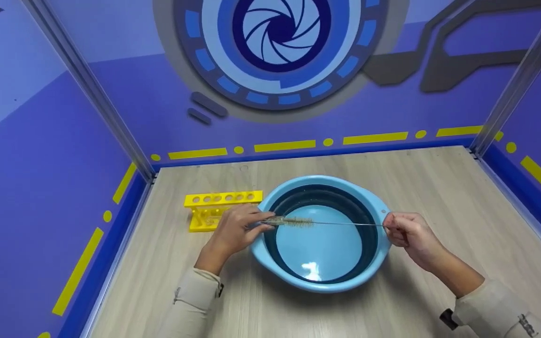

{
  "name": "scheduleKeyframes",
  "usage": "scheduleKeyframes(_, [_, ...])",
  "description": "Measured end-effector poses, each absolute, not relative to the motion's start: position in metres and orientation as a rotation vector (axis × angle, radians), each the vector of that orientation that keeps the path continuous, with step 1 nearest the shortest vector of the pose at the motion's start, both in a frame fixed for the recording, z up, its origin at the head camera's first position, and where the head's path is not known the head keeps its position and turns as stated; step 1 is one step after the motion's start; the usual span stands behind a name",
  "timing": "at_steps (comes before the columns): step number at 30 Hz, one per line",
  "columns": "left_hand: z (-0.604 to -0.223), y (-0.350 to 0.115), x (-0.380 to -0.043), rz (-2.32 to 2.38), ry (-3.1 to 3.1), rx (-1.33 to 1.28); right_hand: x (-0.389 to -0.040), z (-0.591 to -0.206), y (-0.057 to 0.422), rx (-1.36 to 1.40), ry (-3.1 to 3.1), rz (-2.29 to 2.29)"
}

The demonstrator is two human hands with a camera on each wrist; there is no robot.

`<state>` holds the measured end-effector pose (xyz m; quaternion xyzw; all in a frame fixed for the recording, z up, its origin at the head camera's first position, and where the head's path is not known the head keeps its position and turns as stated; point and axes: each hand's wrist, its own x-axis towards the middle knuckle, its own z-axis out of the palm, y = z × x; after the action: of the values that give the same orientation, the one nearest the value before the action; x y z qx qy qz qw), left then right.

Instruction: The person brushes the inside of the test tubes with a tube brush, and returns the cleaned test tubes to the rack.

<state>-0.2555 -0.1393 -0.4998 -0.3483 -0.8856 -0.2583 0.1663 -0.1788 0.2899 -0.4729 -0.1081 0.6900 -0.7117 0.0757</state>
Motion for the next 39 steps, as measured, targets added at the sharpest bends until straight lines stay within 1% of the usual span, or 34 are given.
scheduleKeyframes(5, [-0.504, -0.144, -0.256, -0.733, -2.515, -0.955, -0.176, -0.483, 0.292, -0.443, 2.529, -1.866])
scheduleKeyframes(10, [-0.505, -0.143, -0.256, -0.707, -2.517, -0.941, -0.175, -0.494, 0.291, -0.645, 2.927, -1.573])
scheduleKeyframes(15, [-0.504, -0.137, -0.257, -0.663, -2.539, -0.959, -0.176, -0.497, 0.293, -0.886, 3.191, -1.416])
scheduleKeyframes(24, [-0.507, -0.131, -0.255, -0.728, -2.559, -0.969, -0.184, -0.496, 0.284, -1.191, 3.215, -1.372])
scheduleKeyframes(32, [-0.500, -0.115, -0.251, -0.646, -2.459, -1.048, -0.194, -0.498, 0.258, -1.545, 3.158, -1.258])
scheduleKeyframes(35, [-0.500, -0.109, -0.249, -0.636, -2.419, -1.072, -0.195, -0.496, 0.246, -1.606, 3.123, -1.275])
scheduleKeyframes(39, [-0.502, -0.094, -0.245, -0.641, -2.382, -1.146, -0.193, -0.499, 0.225, -1.589, 3.075, -1.260])
